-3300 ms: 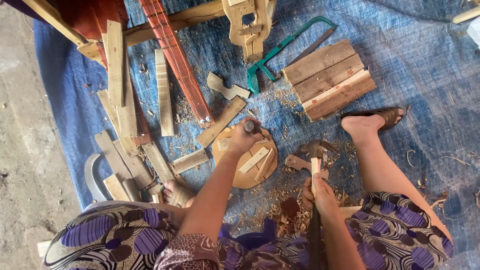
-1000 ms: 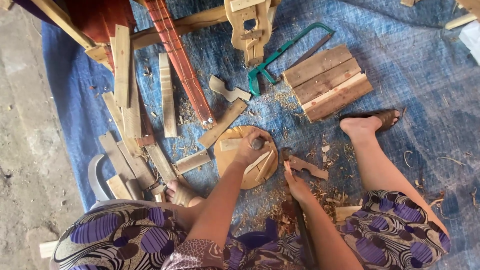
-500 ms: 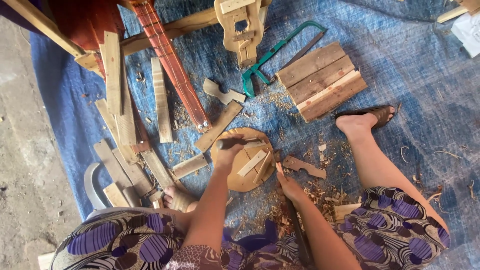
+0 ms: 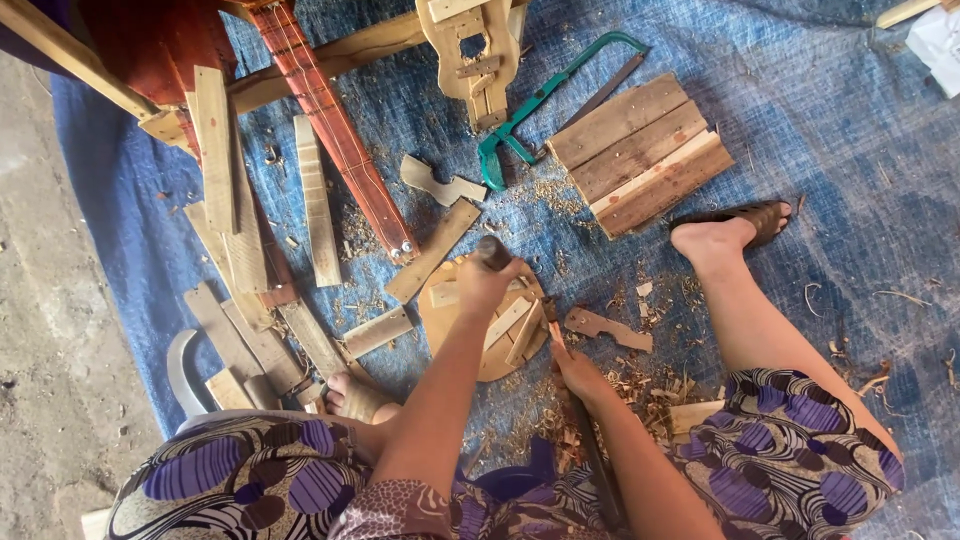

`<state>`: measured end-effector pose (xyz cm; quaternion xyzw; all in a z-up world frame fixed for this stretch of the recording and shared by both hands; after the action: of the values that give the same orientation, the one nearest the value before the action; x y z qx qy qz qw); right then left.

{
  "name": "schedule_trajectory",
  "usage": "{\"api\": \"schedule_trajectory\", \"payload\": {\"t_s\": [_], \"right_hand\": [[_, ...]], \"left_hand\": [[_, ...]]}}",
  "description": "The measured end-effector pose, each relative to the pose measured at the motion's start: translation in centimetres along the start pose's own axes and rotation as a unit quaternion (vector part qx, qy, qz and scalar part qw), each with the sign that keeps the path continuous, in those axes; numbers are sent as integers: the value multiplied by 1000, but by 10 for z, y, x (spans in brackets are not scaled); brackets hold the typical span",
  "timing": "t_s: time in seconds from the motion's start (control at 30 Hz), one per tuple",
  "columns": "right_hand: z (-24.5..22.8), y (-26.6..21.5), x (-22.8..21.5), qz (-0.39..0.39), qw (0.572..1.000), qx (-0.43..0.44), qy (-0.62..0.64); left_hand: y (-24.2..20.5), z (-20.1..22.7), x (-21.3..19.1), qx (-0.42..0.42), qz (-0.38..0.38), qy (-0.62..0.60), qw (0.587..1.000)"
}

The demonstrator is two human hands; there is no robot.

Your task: Using a hammer and chisel to carve and shape a wooden component for a musical instrument.

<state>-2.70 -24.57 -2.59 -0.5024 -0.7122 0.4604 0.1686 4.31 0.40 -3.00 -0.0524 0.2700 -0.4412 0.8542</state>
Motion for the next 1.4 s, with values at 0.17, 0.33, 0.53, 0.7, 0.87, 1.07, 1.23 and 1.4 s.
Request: {"api": "schedule_trajectory", "payload": {"t_s": [0.17,0.33,0.53,0.7,0.87,1.07,1.23,1.4], "right_hand": [[-1,-9,0,5,1000,7,-11],[-4,-7,-2,16,999,5,-28],[2,3,-1,3,1000,-1,-26],[-6,-7,0,3,1000,-1,-26],[-17,-22,1,6,1000,0,-7],[-6,-7,1,0,1000,4,-7],[-13,-16,1,-2,1000,4,5],[-5,-6,2,-5,1000,3,8]], "left_hand": [[0,3,10,41,20,13,999],[-9,27,-4,71,59,8,996],[-8,20,-2,91,63,48,993],[-12,20,-3,112,55,40,991],[-5,11,2,108,47,45,992],[-8,11,-1,110,49,15,993],[-8,13,-1,121,66,2,991],[-6,2,8,123,59,22,990]]}}
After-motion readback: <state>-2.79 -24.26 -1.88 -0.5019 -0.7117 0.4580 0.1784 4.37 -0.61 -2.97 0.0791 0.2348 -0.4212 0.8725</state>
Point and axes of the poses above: each hand's wrist, its own y-axis towards the middle knuckle, its own x-axis out of the palm, z = x × y, the point moved 5 cm from there along y, towards the middle knuckle, and after that the axes turned 1 degree about -x, right-handed, at the moved point
